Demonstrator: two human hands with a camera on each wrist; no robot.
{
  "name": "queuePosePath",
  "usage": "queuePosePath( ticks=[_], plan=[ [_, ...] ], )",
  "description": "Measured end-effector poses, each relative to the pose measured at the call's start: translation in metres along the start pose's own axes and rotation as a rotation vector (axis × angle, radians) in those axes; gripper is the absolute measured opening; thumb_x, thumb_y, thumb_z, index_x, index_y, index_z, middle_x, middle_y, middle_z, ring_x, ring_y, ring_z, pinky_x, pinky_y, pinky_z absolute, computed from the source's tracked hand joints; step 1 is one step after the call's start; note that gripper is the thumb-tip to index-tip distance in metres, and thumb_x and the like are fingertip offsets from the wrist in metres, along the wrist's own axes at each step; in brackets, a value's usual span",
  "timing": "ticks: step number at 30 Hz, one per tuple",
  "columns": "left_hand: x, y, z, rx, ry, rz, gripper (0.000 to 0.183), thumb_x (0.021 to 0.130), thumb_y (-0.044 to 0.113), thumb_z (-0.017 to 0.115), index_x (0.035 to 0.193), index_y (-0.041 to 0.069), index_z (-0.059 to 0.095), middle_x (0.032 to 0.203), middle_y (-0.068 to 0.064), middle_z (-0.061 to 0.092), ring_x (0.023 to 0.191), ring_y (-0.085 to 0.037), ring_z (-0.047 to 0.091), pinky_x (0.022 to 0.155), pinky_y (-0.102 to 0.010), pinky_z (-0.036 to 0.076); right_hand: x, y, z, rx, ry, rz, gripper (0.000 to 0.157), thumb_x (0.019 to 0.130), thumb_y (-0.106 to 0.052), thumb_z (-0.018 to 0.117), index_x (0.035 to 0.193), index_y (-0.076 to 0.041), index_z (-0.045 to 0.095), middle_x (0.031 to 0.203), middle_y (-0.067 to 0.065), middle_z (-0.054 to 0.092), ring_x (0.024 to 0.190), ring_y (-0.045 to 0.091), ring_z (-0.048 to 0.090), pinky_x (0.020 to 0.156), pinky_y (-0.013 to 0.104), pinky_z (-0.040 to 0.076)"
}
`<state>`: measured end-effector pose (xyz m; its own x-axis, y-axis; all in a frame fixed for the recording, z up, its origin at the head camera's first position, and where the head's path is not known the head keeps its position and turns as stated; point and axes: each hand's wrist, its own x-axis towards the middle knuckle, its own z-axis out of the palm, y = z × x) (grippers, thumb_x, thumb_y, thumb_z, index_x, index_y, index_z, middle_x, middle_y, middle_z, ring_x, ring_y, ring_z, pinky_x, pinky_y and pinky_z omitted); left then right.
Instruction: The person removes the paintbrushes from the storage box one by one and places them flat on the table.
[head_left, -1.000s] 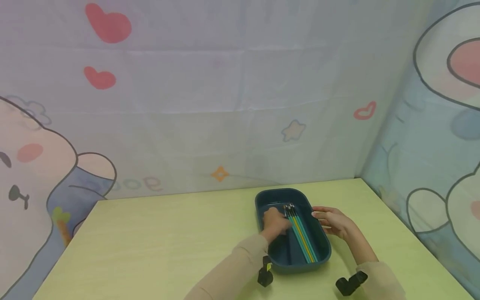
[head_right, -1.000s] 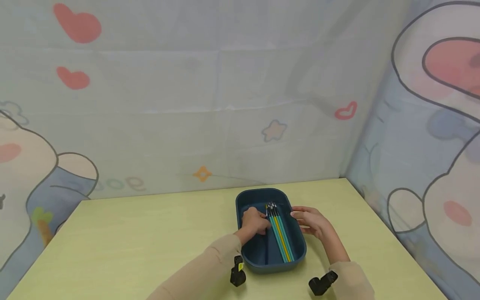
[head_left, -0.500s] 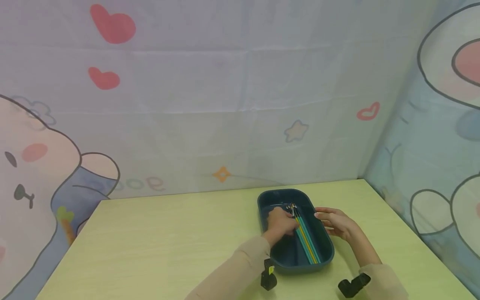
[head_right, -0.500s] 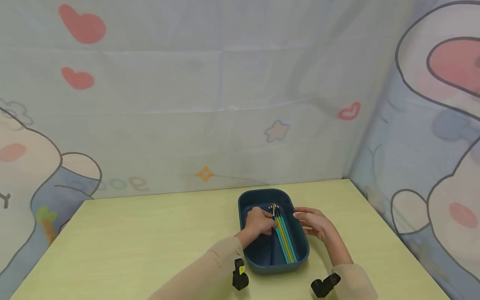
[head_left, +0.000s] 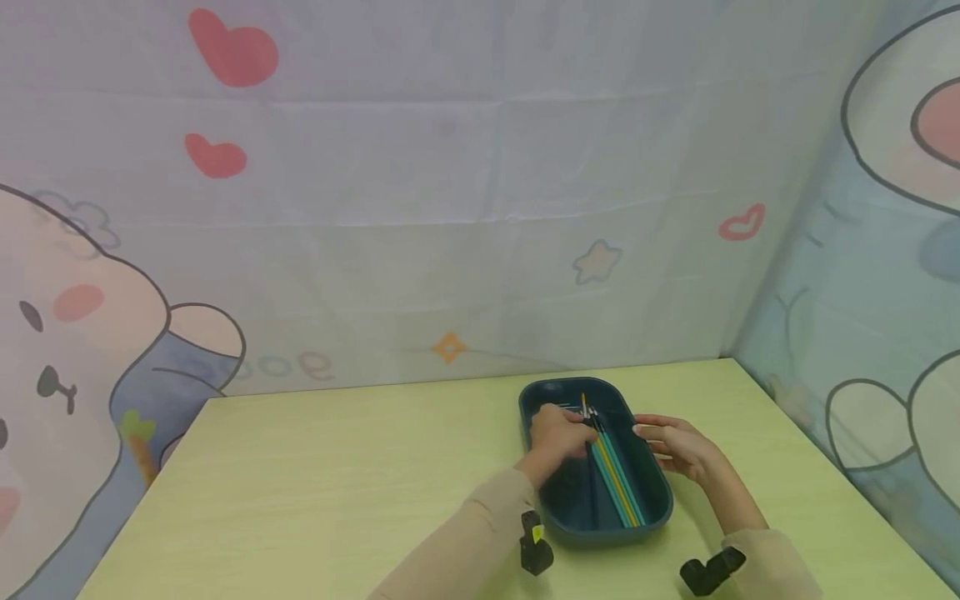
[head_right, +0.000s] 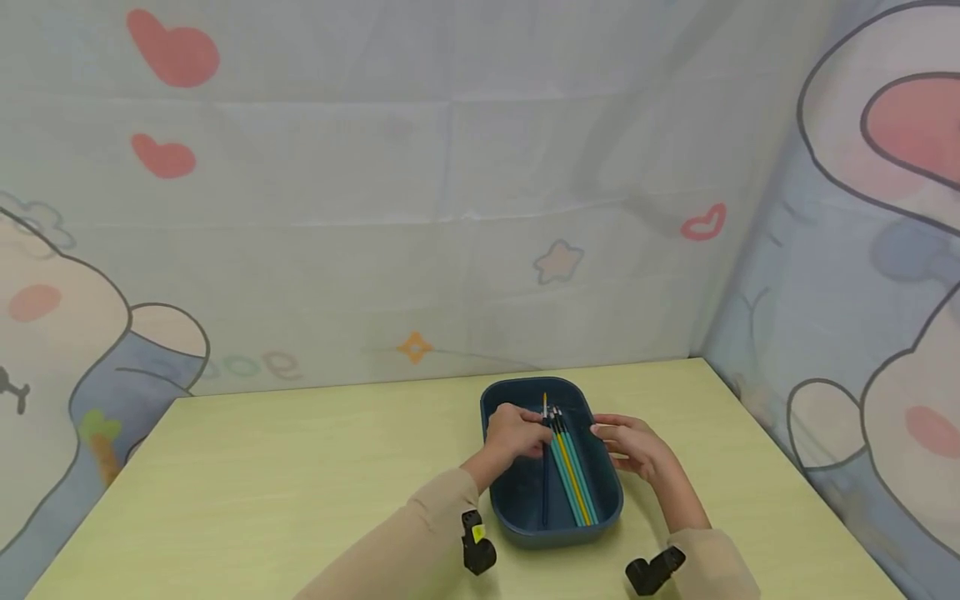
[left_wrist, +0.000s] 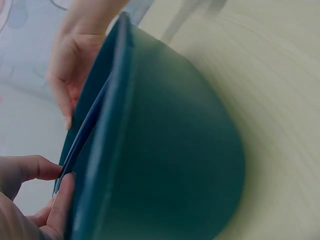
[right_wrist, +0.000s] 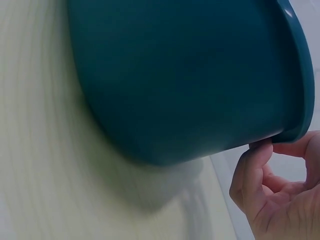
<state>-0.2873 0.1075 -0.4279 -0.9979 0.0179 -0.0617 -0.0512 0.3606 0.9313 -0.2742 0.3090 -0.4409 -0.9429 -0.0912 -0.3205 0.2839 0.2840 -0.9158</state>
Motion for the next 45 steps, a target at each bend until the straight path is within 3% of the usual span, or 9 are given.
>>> queuePosePath(
  ticks=[4, 11, 19, 27, 36, 45],
  plan=[
    [0.000, 0.003, -0.006, -0.071, -0.029, -0.008, 0.031, 0.070, 0.002, 0.075, 0.100, -0.003, 0.072, 0.085, -0.017, 0.074, 0.057, -0.025, 0.071, 0.052, -0.028, 0.059, 0.000, 0.000, -0.001, 0.007, -0.004, 0.000, 0.066, 0.094, -0.030, 0.058, 0.145, 0.004, 0.034, 0.138, 0.022, 0.048, 0.097, 0.007, 0.059, 0.074, 0.024, 0.053],
    [0.000, 0.005, -0.014, -0.139, -0.053, -0.009, 0.028, 0.071, 0.001, 0.075, 0.099, -0.004, 0.072, 0.085, -0.017, 0.074, 0.059, -0.024, 0.071, 0.052, -0.028, 0.059, 0.000, 0.000, -0.001, 0.029, -0.008, 0.003, 0.064, 0.095, -0.028, 0.058, 0.145, 0.004, 0.034, 0.119, 0.001, 0.060, 0.090, 0.005, 0.059, 0.070, 0.022, 0.053],
    [0.000, 0.007, -0.020, -0.177, -0.066, -0.008, 0.029, 0.074, 0.002, 0.073, 0.103, -0.005, 0.072, 0.082, -0.015, 0.074, 0.060, -0.020, 0.071, 0.055, -0.027, 0.060, 0.000, 0.000, -0.001, 0.031, -0.013, 0.002, 0.063, 0.095, -0.027, 0.057, 0.145, 0.004, 0.033, 0.122, 0.004, 0.058, 0.090, 0.005, 0.058, 0.070, 0.022, 0.052],
    [-0.002, 0.009, -0.025, -0.226, -0.082, -0.014, 0.030, 0.075, 0.001, 0.072, 0.104, -0.006, 0.070, 0.085, -0.017, 0.074, 0.068, -0.027, 0.072, 0.058, -0.029, 0.061, 0.001, 0.001, -0.002, 0.033, -0.015, 0.000, 0.064, 0.095, -0.028, 0.058, 0.145, 0.004, 0.033, 0.119, 0.001, 0.060, 0.090, 0.005, 0.058, 0.070, 0.022, 0.052],
    [-0.003, 0.010, -0.031, -0.237, -0.075, -0.020, 0.030, 0.074, 0.000, 0.072, 0.103, -0.005, 0.071, 0.086, -0.016, 0.074, 0.065, -0.024, 0.072, 0.057, -0.028, 0.061, 0.003, 0.002, -0.002, 0.044, -0.012, 0.006, 0.063, 0.095, -0.027, 0.058, 0.145, 0.003, 0.034, 0.109, -0.006, 0.060, 0.087, 0.005, 0.058, 0.068, 0.022, 0.051],
    [-0.003, 0.005, -0.039, -0.263, -0.071, -0.049, 0.035, 0.074, 0.000, 0.071, 0.108, -0.005, 0.070, 0.089, -0.018, 0.074, 0.067, -0.020, 0.072, 0.058, -0.028, 0.061, 0.002, 0.002, -0.002, 0.042, -0.010, 0.004, 0.062, 0.095, -0.027, 0.058, 0.144, 0.002, 0.035, 0.117, -0.003, 0.058, 0.087, 0.006, 0.057, 0.067, 0.022, 0.050]
  ],
)
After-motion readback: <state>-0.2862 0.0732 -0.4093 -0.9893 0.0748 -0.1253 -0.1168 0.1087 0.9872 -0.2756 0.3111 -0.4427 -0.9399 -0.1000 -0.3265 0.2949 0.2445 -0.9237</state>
